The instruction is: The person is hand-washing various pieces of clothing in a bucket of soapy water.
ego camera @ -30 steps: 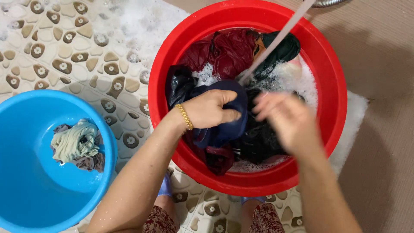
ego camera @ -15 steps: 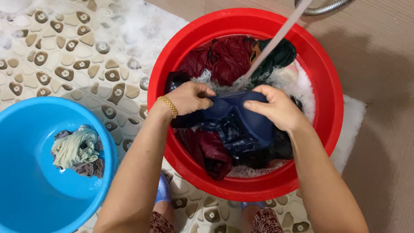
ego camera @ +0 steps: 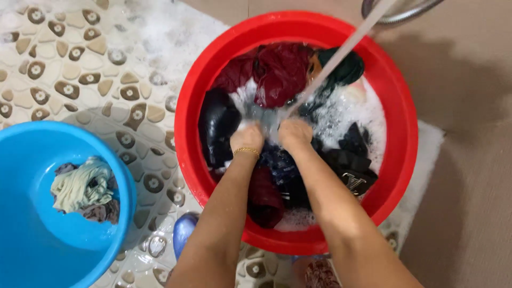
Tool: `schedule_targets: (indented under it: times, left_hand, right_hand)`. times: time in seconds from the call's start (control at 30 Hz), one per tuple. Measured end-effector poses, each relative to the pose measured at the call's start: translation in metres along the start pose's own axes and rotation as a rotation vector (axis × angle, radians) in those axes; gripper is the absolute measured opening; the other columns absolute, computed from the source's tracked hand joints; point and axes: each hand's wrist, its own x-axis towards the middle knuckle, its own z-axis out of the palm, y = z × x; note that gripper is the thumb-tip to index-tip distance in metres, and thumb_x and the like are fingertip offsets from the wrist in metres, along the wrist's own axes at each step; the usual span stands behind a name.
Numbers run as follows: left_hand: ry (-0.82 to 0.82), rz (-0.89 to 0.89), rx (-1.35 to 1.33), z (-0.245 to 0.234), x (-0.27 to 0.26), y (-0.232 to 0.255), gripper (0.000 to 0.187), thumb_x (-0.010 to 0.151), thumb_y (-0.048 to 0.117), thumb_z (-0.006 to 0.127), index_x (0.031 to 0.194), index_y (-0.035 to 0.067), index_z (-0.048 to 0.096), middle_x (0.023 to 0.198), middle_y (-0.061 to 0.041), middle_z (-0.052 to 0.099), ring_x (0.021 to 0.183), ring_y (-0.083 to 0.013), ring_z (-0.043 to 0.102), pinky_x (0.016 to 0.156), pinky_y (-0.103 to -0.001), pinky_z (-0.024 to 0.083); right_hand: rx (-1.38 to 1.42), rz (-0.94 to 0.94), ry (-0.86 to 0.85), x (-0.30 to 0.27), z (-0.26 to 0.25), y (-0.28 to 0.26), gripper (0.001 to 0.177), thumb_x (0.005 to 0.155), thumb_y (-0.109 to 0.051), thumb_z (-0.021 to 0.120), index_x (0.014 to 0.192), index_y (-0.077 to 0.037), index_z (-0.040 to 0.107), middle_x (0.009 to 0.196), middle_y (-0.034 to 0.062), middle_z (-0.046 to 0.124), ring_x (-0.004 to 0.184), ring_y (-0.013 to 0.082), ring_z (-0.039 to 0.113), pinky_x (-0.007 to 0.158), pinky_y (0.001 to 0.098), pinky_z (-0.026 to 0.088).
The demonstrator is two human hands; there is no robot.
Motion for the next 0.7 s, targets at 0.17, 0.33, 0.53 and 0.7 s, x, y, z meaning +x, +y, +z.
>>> schedule_targets:
  times: [0.17,0.33,0.53,0.7]
  left_hand:
    - [0.009,-0.087,-0.311,-0.035,0.0,-0.004,0.048,0.104,0.051,0.057,0.118,0.008,0.072,0.109,-0.026,0.069,0.102,-0.0426,0.065,0.088,-0.05,0.051]
    - [0.006,-0.339,-1.406,-0.061,-0.04,0.031,0.042,0.098,0.043,0.066,0.109,0.003,0.075,0.101,-0.003,0.074,0.091,-0.0146,0.065,0.082,-0.03,0.052]
    - [-0.039,-0.125,-1.836,-0.04,-0.019,0.005,0.031,0.105,0.033,0.064,0.101,0.003,0.07,0.094,-0.007,0.068,0.08,-0.0172,0.059,0.072,-0.032,0.052]
    - [-0.139,-0.27,-1.88,-0.053,-0.04,0.02,0.031,0.101,0.034,0.06,0.103,0.005,0.071,0.099,-0.004,0.07,0.087,-0.014,0.062,0.076,-0.03,0.054]
  right_hand:
    - [0.544,-0.187,0.292,-0.087,-0.049,-0.049,0.035,0.097,-0.033,0.063,0.122,-0.009,0.068,0.102,0.0215,0.074,0.094,0.0371,0.072,0.083,0.0476,0.055]
    - [0.768,-0.115,0.53,-0.083,-0.095,-0.068,0.027,0.103,-0.028,0.058,0.105,-0.002,0.065,0.095,0.0237,0.071,0.084,0.0381,0.07,0.076,0.0472,0.054]
    - [0.76,-0.232,0.661,-0.113,-0.072,-0.091,0.023,0.104,-0.025,0.053,0.103,-0.003,0.061,0.089,0.0218,0.069,0.082,0.0379,0.069,0.077,0.0503,0.052]
    - [0.707,-0.187,0.692,-0.083,-0.073,-0.071,0.021,0.106,-0.023,0.056,0.105,-0.003,0.061,0.091,0.0206,0.069,0.084,0.0401,0.068,0.076,0.05,0.051]
